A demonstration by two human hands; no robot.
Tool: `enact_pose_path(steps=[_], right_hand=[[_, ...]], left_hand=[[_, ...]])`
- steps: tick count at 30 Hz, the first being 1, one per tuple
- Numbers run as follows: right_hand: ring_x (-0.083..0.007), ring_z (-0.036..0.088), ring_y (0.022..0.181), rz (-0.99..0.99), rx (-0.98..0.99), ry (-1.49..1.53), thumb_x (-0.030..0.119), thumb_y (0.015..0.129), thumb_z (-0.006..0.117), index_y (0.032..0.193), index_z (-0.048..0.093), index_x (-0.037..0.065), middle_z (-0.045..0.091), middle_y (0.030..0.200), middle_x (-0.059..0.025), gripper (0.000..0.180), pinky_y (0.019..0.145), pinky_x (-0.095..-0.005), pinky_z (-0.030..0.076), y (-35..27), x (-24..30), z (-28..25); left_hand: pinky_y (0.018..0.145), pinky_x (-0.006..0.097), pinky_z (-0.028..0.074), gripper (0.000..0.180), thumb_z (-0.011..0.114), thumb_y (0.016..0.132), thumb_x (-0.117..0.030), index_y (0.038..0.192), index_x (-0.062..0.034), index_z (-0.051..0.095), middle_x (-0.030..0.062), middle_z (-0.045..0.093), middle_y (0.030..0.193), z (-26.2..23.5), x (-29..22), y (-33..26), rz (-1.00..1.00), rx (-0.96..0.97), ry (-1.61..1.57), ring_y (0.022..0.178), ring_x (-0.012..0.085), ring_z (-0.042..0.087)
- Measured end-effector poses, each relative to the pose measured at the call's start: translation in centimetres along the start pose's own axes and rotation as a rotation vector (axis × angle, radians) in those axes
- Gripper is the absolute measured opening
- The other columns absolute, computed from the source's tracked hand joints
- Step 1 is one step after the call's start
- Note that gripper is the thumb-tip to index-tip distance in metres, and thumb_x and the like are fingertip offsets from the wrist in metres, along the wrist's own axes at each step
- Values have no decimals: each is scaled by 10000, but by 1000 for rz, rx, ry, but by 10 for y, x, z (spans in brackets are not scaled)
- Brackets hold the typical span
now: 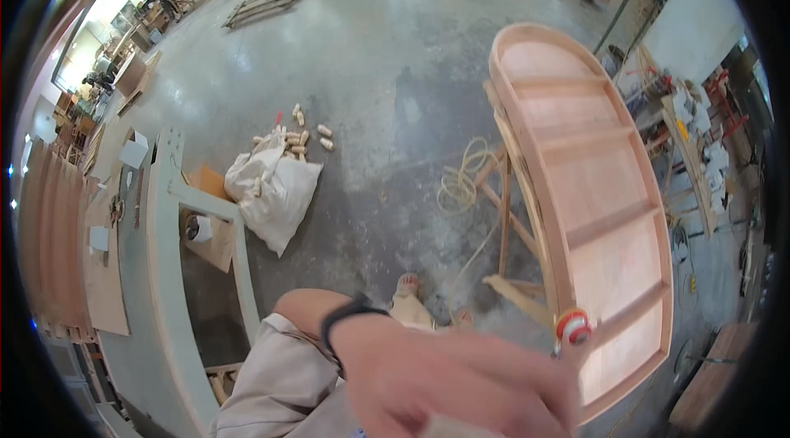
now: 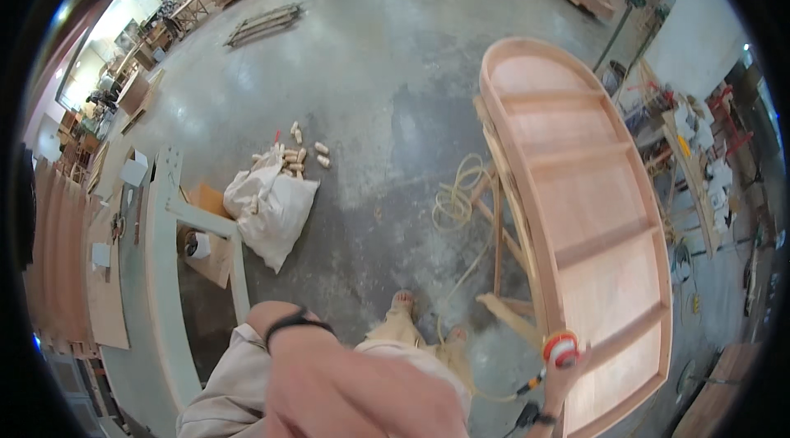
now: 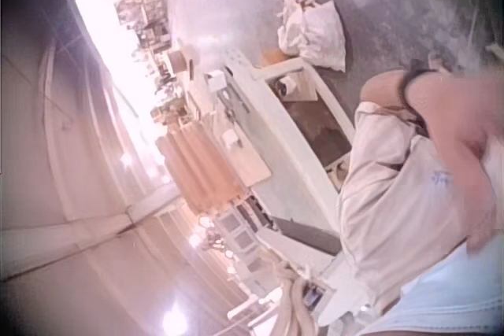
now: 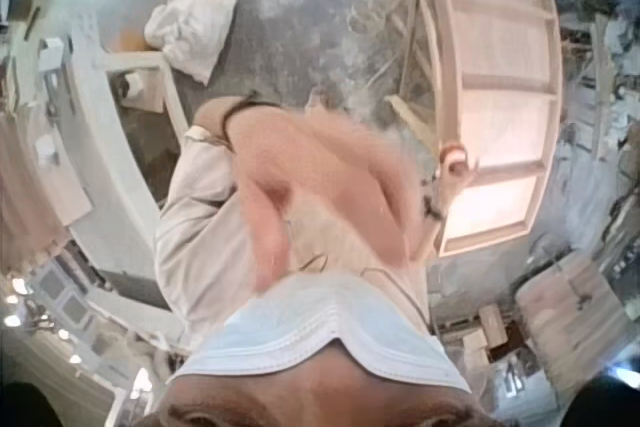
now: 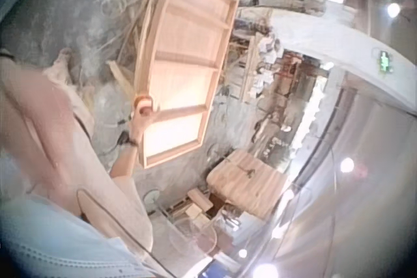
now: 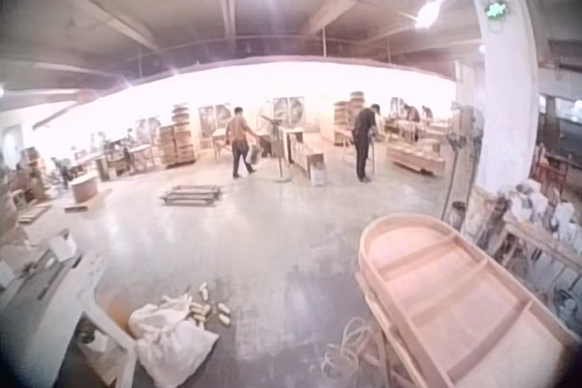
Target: Sanding the interior of a large curved wooden furniture piece using an electric orbital sander.
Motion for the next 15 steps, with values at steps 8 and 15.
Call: enact_pose_path(steps=[8,15], right_hand=[[-214,646,914,722,-682,805,130,990,677,1515,467,43,644,1186,-127,573,738,-347,554,-158,23,-82],[-364,669,1168,823,-762,-22,340,996,758,1399,598,-36,670,1316,-202,574,1011,-452,541,-183,-47,-142]], left_hand=[[646,379,531,429,752,1051,-317,1138,103,727,199,672,1006,21,58,22,192,-204,-692,789,284,678],[512,359,489,298,758,1040,-221,1018,76,763,191,683,899,3,142,71,107,-21,-815,615,233,649]])
Point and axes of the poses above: each hand's wrist, its own y-axis towards the middle knuckle, its own z-axis out of the palm, x = y × z, the point moved 1 cm from there along y, towards the middle knuckle
